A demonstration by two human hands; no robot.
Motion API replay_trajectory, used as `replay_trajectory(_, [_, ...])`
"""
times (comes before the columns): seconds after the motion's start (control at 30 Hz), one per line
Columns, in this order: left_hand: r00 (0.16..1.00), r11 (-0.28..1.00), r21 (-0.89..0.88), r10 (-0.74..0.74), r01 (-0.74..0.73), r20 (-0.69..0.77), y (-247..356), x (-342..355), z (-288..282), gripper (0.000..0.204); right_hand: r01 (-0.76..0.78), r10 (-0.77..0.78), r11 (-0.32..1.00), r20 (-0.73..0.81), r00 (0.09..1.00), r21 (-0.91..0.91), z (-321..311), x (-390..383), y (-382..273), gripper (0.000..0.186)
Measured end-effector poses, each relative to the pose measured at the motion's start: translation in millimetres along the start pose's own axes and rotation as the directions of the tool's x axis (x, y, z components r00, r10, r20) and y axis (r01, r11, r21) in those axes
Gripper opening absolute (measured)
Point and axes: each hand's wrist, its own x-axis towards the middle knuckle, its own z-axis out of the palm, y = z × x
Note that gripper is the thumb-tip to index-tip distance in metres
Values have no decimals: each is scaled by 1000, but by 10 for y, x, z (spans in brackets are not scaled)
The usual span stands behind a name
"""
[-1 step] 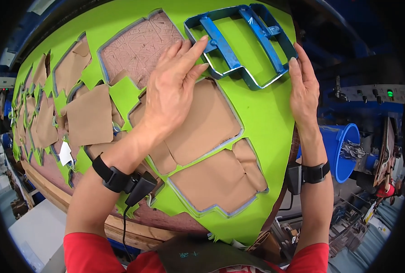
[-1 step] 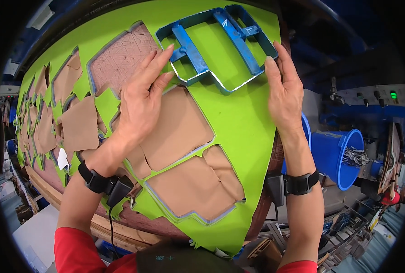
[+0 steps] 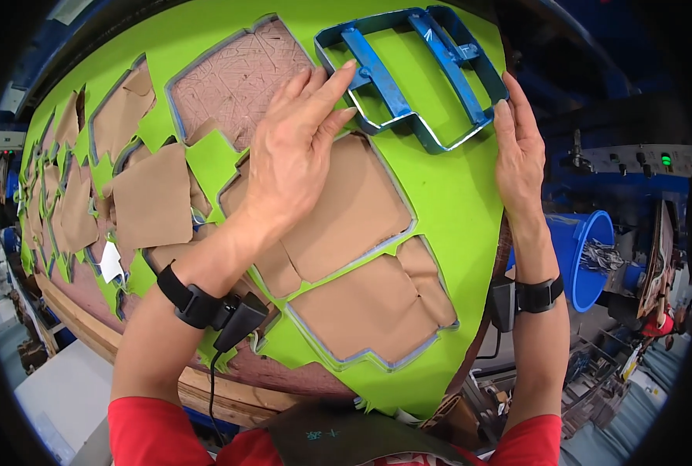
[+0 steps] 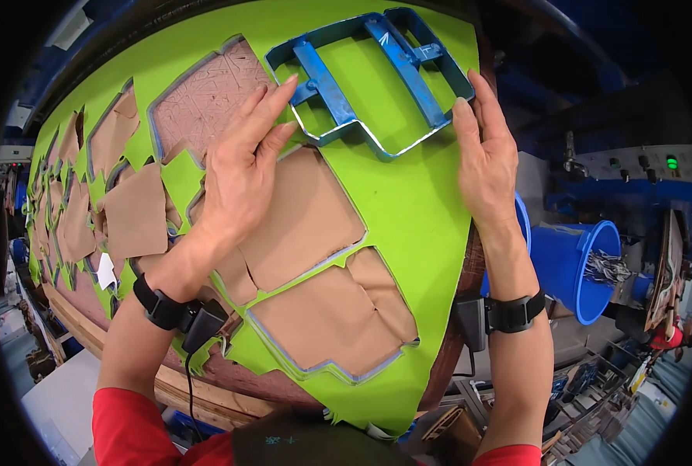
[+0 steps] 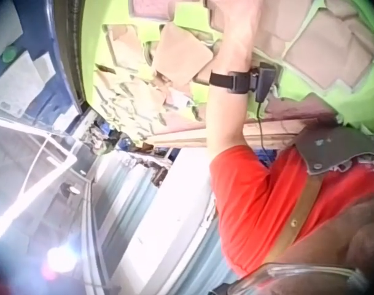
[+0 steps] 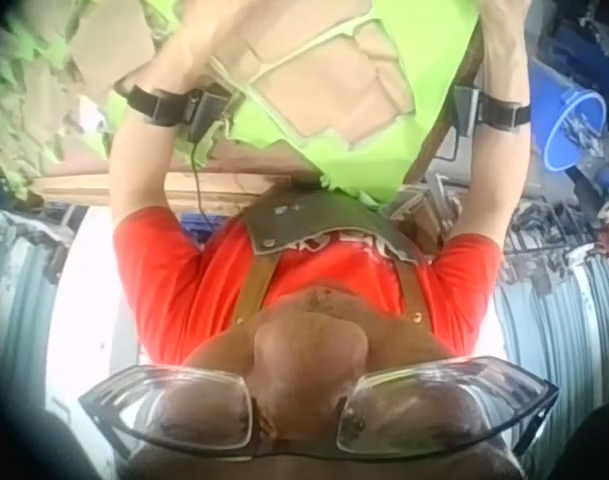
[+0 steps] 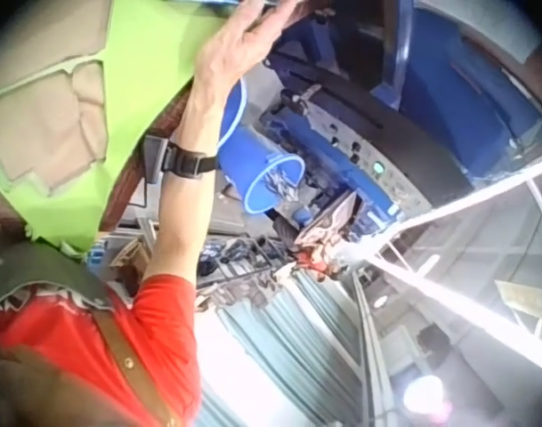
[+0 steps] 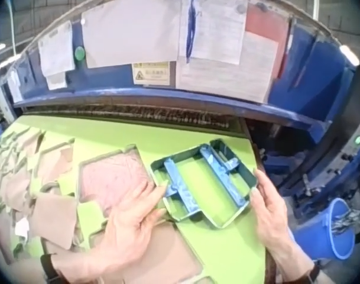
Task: Cutting shapes out of leather or synthetic material using a metal die and organized disposal of scrap.
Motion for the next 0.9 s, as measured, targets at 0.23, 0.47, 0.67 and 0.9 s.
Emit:
replay_trajectory(0.23, [1000,999,30,14,-14,-9,0,-5,27,42,165,-122,922,142,982,-349,5,-81,-165,102])
replay_trajectory(0.47, [998,995,82,57,-54,-29,34,18,44,42,222,-187,927,141,972,-303,-53,-9,-33,73])
replay_trajectory(0.67, [999,993,110,33,-34,10,17,-5,30,39,127,-113,983,105,988,-135,-15,-39,-65,53])
replay_trajectory(0.9, [999,997,74,36,-38,25,22,7,33,39,86,-81,994,87,993,-60,-56,-21,-30,48])
